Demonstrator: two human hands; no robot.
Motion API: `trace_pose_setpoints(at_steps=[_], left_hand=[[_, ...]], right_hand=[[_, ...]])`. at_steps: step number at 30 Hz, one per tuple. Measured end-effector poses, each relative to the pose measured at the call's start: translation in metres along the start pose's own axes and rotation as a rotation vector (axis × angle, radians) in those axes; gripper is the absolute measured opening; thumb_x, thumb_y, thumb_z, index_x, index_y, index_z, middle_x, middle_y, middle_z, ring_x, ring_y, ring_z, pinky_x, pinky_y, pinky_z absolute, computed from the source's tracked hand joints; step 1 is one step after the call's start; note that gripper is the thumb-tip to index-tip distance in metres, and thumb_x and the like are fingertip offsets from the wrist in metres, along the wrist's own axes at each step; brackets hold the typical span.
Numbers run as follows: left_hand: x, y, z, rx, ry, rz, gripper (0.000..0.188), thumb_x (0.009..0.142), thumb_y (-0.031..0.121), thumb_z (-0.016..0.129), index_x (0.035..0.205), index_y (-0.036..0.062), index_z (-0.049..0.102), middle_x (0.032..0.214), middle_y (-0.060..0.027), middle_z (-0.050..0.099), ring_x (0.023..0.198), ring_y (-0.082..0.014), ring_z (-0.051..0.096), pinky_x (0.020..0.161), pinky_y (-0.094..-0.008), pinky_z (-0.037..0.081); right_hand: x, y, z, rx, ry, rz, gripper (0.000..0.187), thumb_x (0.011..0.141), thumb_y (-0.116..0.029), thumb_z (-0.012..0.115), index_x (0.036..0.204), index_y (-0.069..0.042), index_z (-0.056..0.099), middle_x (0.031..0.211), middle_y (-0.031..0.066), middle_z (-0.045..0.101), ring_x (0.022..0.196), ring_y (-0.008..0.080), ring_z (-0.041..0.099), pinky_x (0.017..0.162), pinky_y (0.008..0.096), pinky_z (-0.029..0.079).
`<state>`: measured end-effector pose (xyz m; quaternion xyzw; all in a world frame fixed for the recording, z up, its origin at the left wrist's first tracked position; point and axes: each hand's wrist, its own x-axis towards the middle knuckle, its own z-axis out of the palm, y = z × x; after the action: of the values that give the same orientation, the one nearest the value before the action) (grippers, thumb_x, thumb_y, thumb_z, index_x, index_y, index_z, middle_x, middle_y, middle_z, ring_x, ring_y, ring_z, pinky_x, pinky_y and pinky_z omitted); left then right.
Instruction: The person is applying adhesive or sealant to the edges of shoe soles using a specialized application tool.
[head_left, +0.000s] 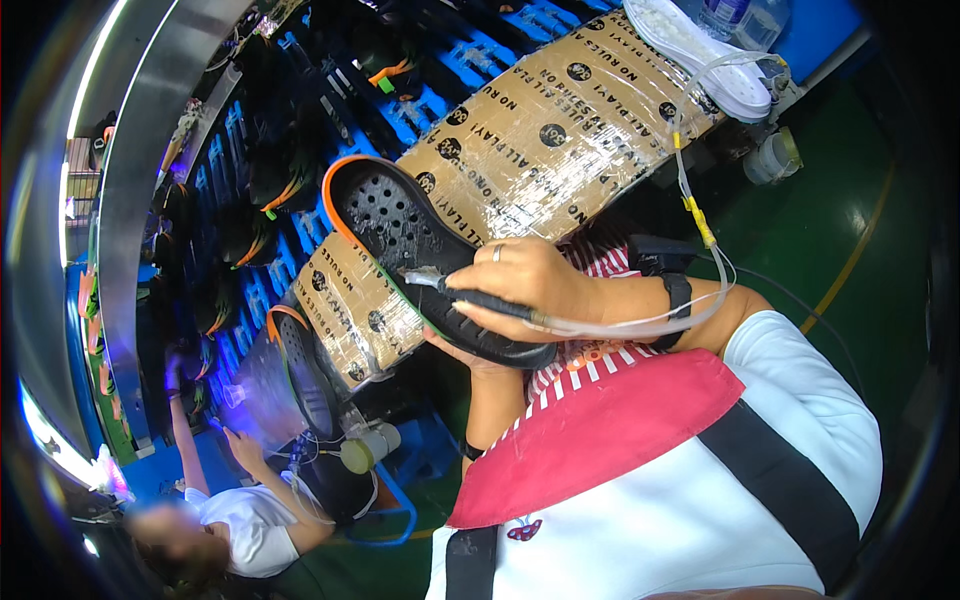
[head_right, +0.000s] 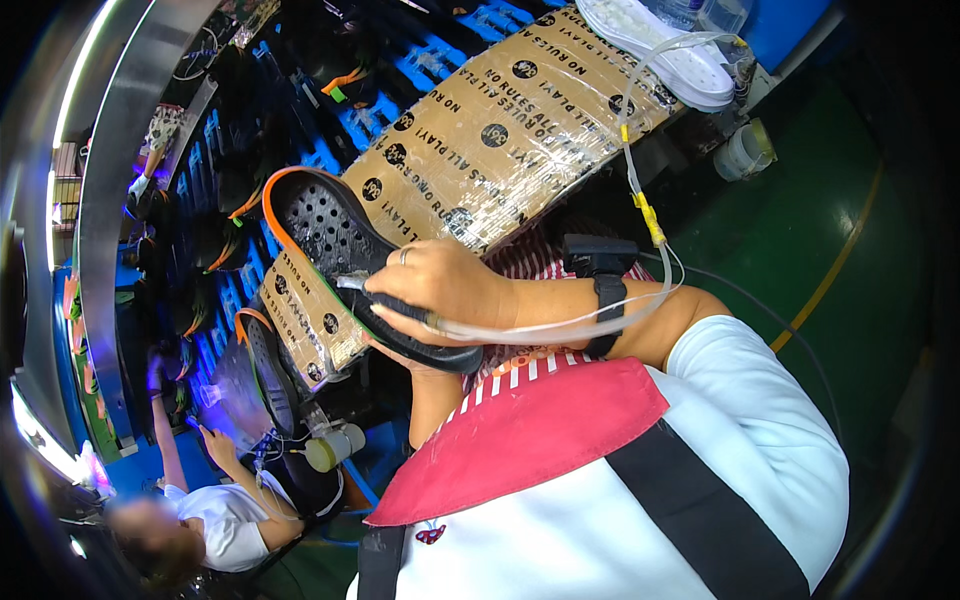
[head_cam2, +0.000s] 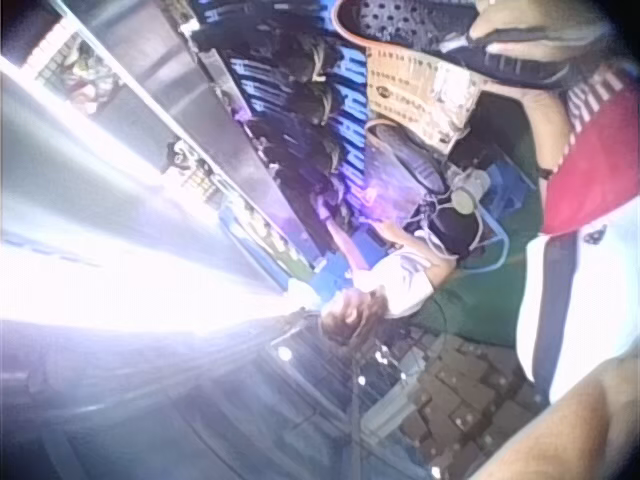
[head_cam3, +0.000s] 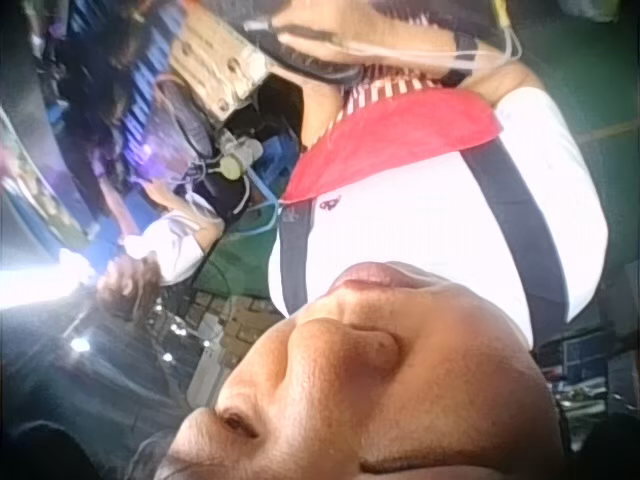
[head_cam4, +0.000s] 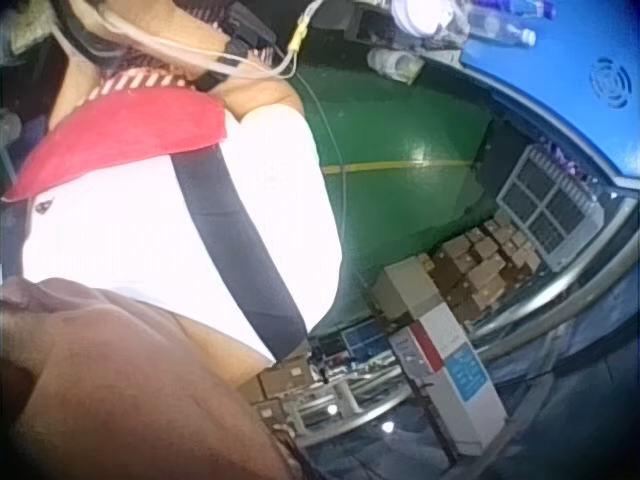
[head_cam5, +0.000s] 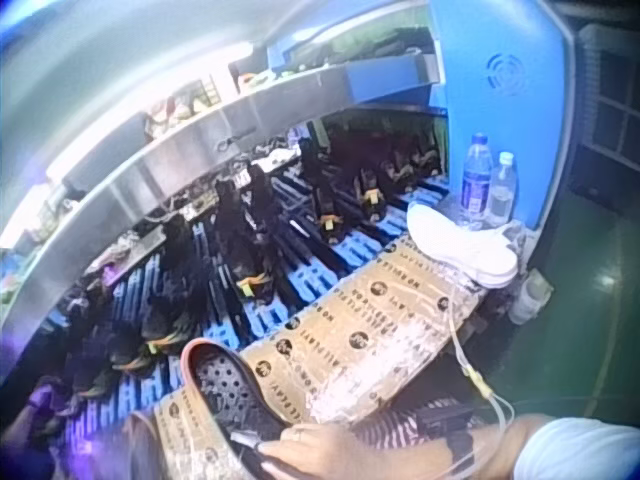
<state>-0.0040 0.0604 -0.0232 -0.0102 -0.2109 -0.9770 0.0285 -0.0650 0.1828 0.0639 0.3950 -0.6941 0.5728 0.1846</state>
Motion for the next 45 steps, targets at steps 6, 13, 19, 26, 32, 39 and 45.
trace_pose_setpoints(at_steps=[6, 13, 19, 26, 32, 39, 45], left_hand=[[0.003, 0.009, 0.001, 0.004, -0.055, 0.028, 0.076, 0.081, 0.056, 0.049, 0.132, 0.001, 0.035, 0.128, -0.0162, 0.046, 0.117, -0.0302, 0.045, 0.099, -0.0423, 0.038], [0.008, 0.022, 0.003, -0.072, -0.075, 0.071, 0.09, 0.072, 0.061, 0.06, 0.134, 0.0019, 0.031, 0.131, -0.0179, 0.041, 0.119, -0.0323, 0.043, 0.101, -0.0454, 0.037], [0.005, 0.032, 0.007, -0.039, -0.08, 0.127, 0.093, 0.071, 0.063, 0.06, 0.134, 0.0015, 0.031, 0.13, -0.0191, 0.042, 0.118, -0.0342, 0.044, 0.099, -0.0469, 0.038], [0.013, 0.039, 0.01, 0.007, -0.094, 0.174, 0.096, 0.069, 0.066, 0.06, 0.134, 0.001, 0.031, 0.128, -0.0205, 0.044, 0.117, -0.0365, 0.045, 0.098, -0.0486, 0.039], [0.007, 0.037, 0.008, 0.045, -0.073, 0.202, 0.099, 0.068, 0.068, 0.06, 0.134, 0.0006, 0.031, 0.127, -0.0216, 0.045, 0.116, -0.0384, 0.046, 0.097, -0.05, 0.04], [-0.004, 0.028, -0.021, -0.056, 0.179, 0.181, 0.083, 0.069, 0.064, 0.058, 0.13, 0.011, 0.042, 0.126, -0.0136, 0.048, 0.113, -0.0325, 0.049, 0.097, -0.0478, 0.039], [0.008, 0.015, 0.014, -0.047, -0.122, 0.08, 0.088, 0.07, 0.064, 0.061, 0.133, 0.0088, 0.037, 0.13, -0.0174, 0.042, 0.118, -0.0358, 0.043, 0.099, -0.0467, 0.038]], right_hand=[[-0.007, -0.006, 0.004, 0.254, -0.234, -0.014, 0.019, 0.07, -0.01, 0.069, 0.086, -0.002, 0.063, 0.072, 0.0109, 0.062, 0.064, 0.0268, 0.061, 0.059, 0.0337, 0.048], [-0.01, -0.01, -0.007, 0.294, -0.199, 0.143, 0.02, 0.073, -0.008, 0.069, 0.09, -0.001, 0.066, 0.071, 0.0114, 0.062, 0.063, 0.0246, 0.061, 0.057, 0.0322, 0.047], [-0.006, -0.019, -0.014, 0.472, -0.421, 0.114, 0.021, 0.072, -0.008, 0.071, 0.091, -0.002, 0.065, 0.069, 0.0105, 0.059, 0.061, 0.026, 0.058, 0.055, 0.0319, 0.045], [-0.02, -0.014, -0.007, 0.311, -0.297, 0.005, 0.023, 0.071, -0.006, 0.071, 0.093, -0.002, 0.064, 0.069, 0.0109, 0.059, 0.06, 0.0241, 0.058, 0.055, 0.0322, 0.046], [-0.012, -0.021, -0.011, 0.371, -0.295, 0.001, 0.021, 0.07, -0.006, 0.071, 0.09, -0.001, 0.064, 0.068, 0.0107, 0.06, 0.059, 0.0239, 0.059, 0.053, 0.0313, 0.046], [-0.01, -0.025, -0.005, -0.024, -0.036, 0.022, 0.021, 0.069, -0.008, 0.07, 0.087, -0.001, 0.061, 0.069, 0.0118, 0.06, 0.06, 0.0261, 0.059, 0.054, 0.0339, 0.047], [-0.015, -0.019, 0.006, 0.191, -0.121, -0.021, 0.023, 0.068, -0.006, 0.071, 0.088, 0.002, 0.063, 0.069, 0.013, 0.061, 0.062, 0.0267, 0.061, 0.054, 0.0312, 0.048]])
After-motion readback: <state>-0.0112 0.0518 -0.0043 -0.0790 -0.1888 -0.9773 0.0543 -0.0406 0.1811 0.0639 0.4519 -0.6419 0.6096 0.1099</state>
